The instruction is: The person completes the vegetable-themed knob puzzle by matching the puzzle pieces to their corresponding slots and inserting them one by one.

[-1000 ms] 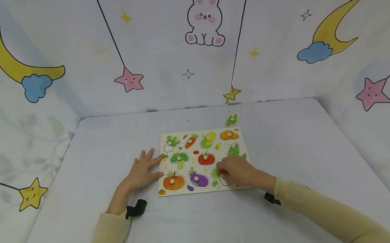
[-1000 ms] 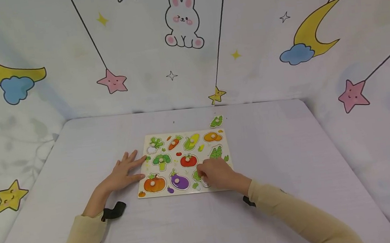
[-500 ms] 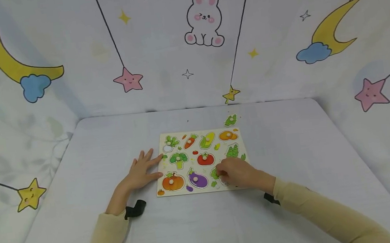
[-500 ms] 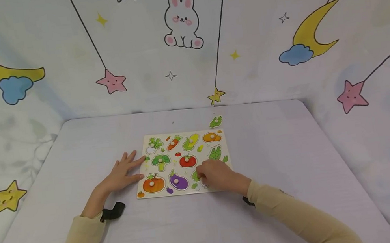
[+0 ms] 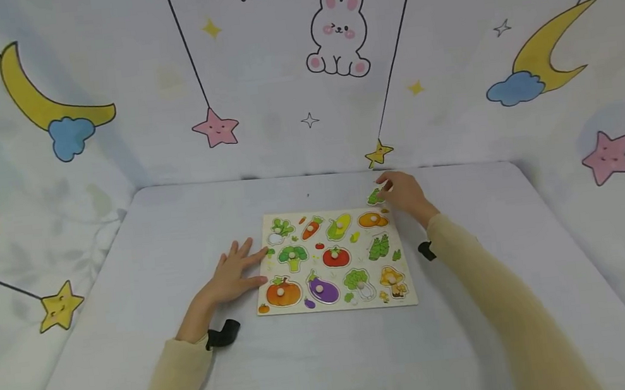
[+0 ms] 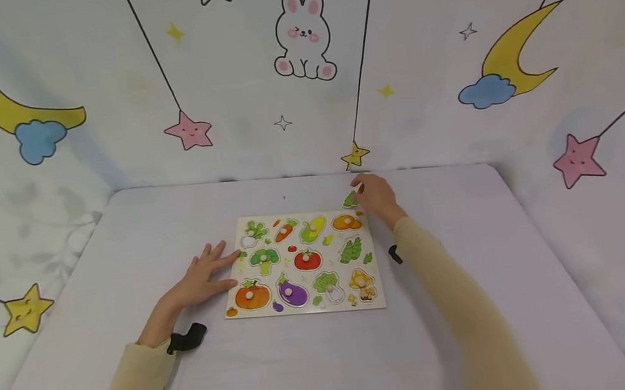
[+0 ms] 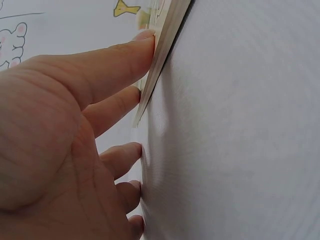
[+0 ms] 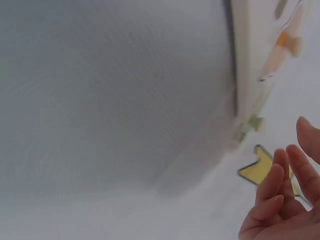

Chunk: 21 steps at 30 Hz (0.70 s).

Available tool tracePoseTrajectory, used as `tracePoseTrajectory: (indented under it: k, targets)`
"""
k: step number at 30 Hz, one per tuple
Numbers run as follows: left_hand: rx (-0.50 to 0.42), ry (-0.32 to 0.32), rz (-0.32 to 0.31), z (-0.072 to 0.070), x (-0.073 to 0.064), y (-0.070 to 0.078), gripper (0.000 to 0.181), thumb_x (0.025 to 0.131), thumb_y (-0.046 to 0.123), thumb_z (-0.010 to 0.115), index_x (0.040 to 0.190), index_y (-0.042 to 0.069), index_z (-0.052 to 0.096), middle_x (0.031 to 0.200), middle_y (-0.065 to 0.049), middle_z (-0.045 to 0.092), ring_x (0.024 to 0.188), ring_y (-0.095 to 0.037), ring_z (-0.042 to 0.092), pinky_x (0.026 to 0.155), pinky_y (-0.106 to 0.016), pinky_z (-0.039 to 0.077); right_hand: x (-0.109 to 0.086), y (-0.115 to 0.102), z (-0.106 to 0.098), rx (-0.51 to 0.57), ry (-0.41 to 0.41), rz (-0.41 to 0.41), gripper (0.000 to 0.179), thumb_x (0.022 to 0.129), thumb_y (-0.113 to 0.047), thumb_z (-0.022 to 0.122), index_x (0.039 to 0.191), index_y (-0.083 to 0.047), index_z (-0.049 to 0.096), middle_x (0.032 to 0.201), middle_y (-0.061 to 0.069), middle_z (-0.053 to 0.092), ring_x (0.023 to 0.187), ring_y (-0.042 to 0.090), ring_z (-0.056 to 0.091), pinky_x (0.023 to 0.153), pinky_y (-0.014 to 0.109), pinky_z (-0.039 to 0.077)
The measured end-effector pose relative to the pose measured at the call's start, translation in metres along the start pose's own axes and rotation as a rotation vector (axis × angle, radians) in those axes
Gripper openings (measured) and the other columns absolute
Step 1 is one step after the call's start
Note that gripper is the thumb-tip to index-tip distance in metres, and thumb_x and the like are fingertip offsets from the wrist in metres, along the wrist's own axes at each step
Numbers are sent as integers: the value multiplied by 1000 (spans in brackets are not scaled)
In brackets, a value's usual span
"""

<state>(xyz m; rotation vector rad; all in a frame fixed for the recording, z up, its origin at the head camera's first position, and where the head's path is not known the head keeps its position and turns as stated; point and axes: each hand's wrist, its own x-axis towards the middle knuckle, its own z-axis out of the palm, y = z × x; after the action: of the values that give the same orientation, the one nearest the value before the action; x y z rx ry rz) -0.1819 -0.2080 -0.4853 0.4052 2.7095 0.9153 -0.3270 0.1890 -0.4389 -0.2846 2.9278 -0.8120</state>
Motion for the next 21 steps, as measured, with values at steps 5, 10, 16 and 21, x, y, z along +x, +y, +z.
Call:
tracePoseTrajectory:
  k: [5, 10, 16, 21]
  targets:
    - [-9, -7, 0, 1, 1, 1, 67, 92, 33, 67, 148, 8, 41, 160, -28, 12, 146, -53, -5, 114, -68, -3, 17, 15, 9, 58, -41, 119, 36, 93, -16, 64, 126, -2, 57, 115, 21, 59, 101, 33, 54, 90, 46, 46]
    - [-10, -4, -3, 2, 1, 0, 67, 92, 32, 67, 148, 8, 41, 160, -27, 12, 146, -52, -5, 114, -68, -4, 25, 18, 18, 125, -59, 171, 29, 91, -14, 62, 117, 0, 60, 114, 21, 58, 101, 32, 52, 89, 45, 46]
    - [10, 4, 2, 2, 2, -3, 66, 92, 33, 66, 148, 10, 41, 160, -27, 13, 146, -53, -4, 114, -69, -3, 27, 14, 21, 122, -27, 171, 19, 93, -10, 61, 108, 2, 64, 108, 20, 61, 98, 31, 53, 82, 40, 47]
    - [9, 2, 6, 1, 1, -1, 66, 92, 33, 66, 148, 9, 41, 160, -27, 13, 146, -53, -4, 114, -69, -3, 25, 14, 19, 130, -17, 171, 18, 93, -10, 61, 106, 2, 64, 109, 21, 61, 99, 32, 54, 80, 39, 46]
